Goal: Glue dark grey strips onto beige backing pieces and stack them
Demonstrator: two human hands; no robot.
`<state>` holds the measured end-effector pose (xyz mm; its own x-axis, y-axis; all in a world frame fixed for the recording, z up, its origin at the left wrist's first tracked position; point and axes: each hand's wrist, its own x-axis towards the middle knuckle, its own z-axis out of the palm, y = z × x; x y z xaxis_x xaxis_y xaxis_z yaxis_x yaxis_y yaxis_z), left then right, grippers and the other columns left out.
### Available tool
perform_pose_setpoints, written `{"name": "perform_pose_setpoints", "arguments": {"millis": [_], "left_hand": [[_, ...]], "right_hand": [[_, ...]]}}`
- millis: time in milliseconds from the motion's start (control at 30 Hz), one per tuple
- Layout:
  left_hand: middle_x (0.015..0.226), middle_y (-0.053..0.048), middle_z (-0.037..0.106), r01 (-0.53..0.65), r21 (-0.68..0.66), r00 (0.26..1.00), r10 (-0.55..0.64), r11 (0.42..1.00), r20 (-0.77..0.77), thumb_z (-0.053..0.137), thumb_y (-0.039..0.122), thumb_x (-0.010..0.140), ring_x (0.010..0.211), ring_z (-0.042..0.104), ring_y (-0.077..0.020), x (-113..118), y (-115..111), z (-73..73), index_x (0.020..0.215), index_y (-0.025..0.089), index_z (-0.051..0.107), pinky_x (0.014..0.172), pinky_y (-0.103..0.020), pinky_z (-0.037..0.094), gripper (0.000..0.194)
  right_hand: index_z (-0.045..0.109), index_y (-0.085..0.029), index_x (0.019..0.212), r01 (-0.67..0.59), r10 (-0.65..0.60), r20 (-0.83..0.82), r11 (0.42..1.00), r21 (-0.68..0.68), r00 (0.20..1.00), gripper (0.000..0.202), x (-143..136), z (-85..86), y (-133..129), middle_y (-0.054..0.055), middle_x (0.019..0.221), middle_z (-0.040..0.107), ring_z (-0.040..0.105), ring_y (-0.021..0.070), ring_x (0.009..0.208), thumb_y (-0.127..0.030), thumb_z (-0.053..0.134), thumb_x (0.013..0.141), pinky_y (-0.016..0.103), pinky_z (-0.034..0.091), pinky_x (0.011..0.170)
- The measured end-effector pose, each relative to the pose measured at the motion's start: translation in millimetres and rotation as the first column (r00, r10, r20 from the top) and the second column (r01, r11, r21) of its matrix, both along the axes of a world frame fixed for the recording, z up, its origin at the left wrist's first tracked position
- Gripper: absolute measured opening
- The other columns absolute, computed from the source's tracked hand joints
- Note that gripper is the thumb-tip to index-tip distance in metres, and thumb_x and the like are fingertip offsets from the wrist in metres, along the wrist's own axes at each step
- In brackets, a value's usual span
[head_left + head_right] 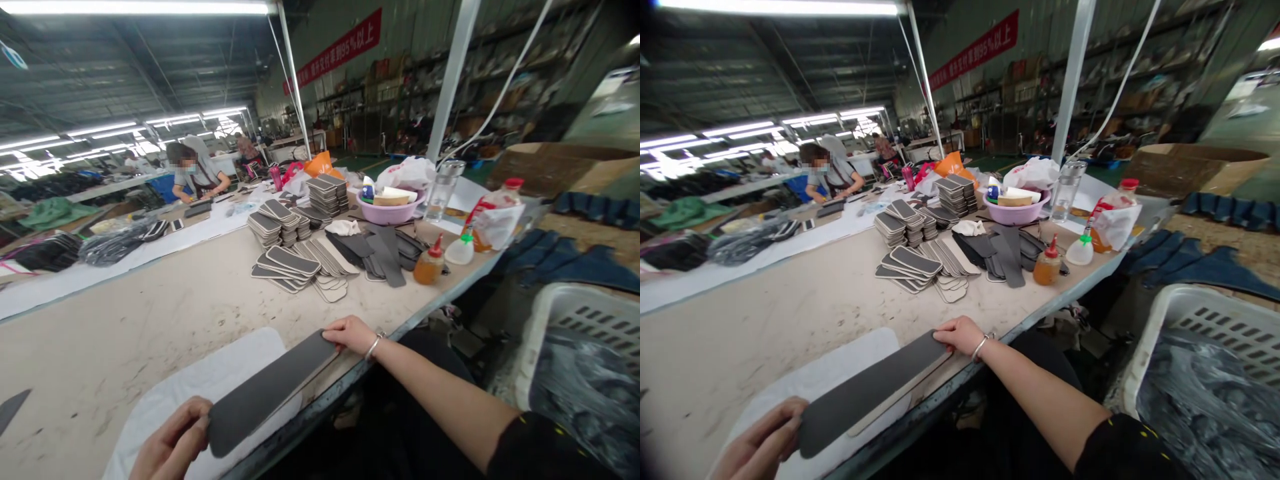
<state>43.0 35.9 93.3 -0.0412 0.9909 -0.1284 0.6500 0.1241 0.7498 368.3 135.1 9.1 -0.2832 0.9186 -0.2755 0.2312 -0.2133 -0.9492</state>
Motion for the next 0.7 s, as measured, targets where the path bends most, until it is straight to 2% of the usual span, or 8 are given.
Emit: {"name": "perform_pose_setpoints", "arguments": {"millis": [133, 233, 300, 400, 500, 633, 700], "left_hand": [[0.052, 0.002, 0.044, -0.07, -0.087, 0.994, 0.061, 0.994, -0.094, 0.04, 0.056, 0.072, 0.051, 0.044, -0.0155, -6.3, 7.9, -34.7, 0.065, 0.023, 0.053, 0.047, -0.025, 0.035, 0.036], [0.048, 0.002, 0.047, -0.081, -0.13, 0.982, 0.056, 0.988, -0.183, 0.039, 0.051, 0.071, 0.05, 0.049, -0.0166, -8.2, 16.7, -62.5, 0.061, 0.022, 0.053, 0.049, -0.025, 0.036, 0.034], [0.049, 0.002, 0.051, -0.057, -0.134, 0.972, 0.024, 0.989, -0.234, 0.039, 0.047, 0.07, 0.053, 0.053, -0.0176, -8.0, 21.4, -74.8, 0.059, 0.022, 0.054, 0.051, -0.025, 0.038, 0.031], [0.052, 0.001, 0.057, -0.044, -0.135, 0.954, 0.002, 0.99, -0.3, 0.038, 0.043, 0.069, 0.056, 0.057, -0.0184, -8.2, 25.3, -83.3, 0.058, 0.022, 0.056, 0.053, -0.025, 0.039, 0.029], [0.053, 0.001, 0.059, -0.04, -0.147, 0.943, -0.012, 0.988, -0.331, 0.038, 0.04, 0.07, 0.058, 0.058, -0.0184, -9.5, 26.5, -85.2, 0.059, 0.022, 0.056, 0.054, -0.025, 0.039, 0.028], [0.054, 0.001, 0.061, -0.035, -0.184, 0.94, -0.03, 0.982, -0.339, 0.037, 0.038, 0.072, 0.059, 0.06, -0.0185, -12.5, 27.8, -87.3, 0.061, 0.021, 0.058, 0.055, -0.025, 0.039, 0.028], [0.051, 0.001, 0.06, -0.042, -0.225, 0.955, -0.028, 0.974, -0.296, 0.036, 0.038, 0.074, 0.056, 0.059, -0.018, -14.5, 28.2, -89.2, 0.064, 0.021, 0.058, 0.054, -0.025, 0.039, 0.03]], "right_hand": [[0.068, -0.016, 0.091, 0.068, -0.091, 0.212, 0.991, 0.113, 0.973, 0.026, 0.4, -3.0, 4.7, 0.0, 0.063, 0.063, 0.056, 0.012, 0.057, -0.03, 0.064, 0.069, 0.022, 0.043, 0.056], [0.066, -0.016, 0.085, 0.101, -0.163, 0.359, 0.978, 0.185, 0.919, 0.023, -2.0, -6.6, 9.4, 0.001, 0.069, 0.065, 0.058, 0.0134, 0.065, -0.027, 0.068, 0.065, 0.023, 0.042, 0.06], [0.064, -0.016, 0.08, 0.093, -0.175, 0.429, 0.974, 0.205, 0.886, 0.021, -4.2, -9.5, 12.0, 0.001, 0.067, 0.064, 0.058, 0.0135, 0.064, -0.027, 0.07, 0.063, 0.022, 0.041, 0.058], [0.063, -0.017, 0.073, 0.056, -0.167, 0.5, 0.972, 0.229, 0.85, 0.019, -6.7, -13.0, 13.9, 0.0, 0.066, 0.064, 0.058, 0.0134, 0.063, -0.03, 0.07, 0.062, 0.022, 0.039, 0.056], [0.063, -0.018, 0.07, 0.018, -0.155, 0.544, 0.968, 0.249, 0.824, 0.017, -7.9, -14.7, 14.4, 0.0, 0.066, 0.064, 0.058, 0.0135, 0.064, -0.031, 0.07, 0.062, 0.022, 0.039, 0.056], [0.064, -0.018, 0.07, -0.015, -0.139, 0.583, 0.968, 0.251, 0.801, 0.016, -8.3, -14.8, 15.5, 0.001, 0.067, 0.064, 0.058, 0.014, 0.065, -0.032, 0.069, 0.063, 0.022, 0.039, 0.057], [0.064, -0.019, 0.07, -0.029, -0.13, 0.596, 0.968, 0.249, 0.792, 0.016, -8.5, -13.9, 15.8, 0.001, 0.067, 0.065, 0.058, 0.0141, 0.065, -0.033, 0.068, 0.064, 0.022, 0.039, 0.058]]}}
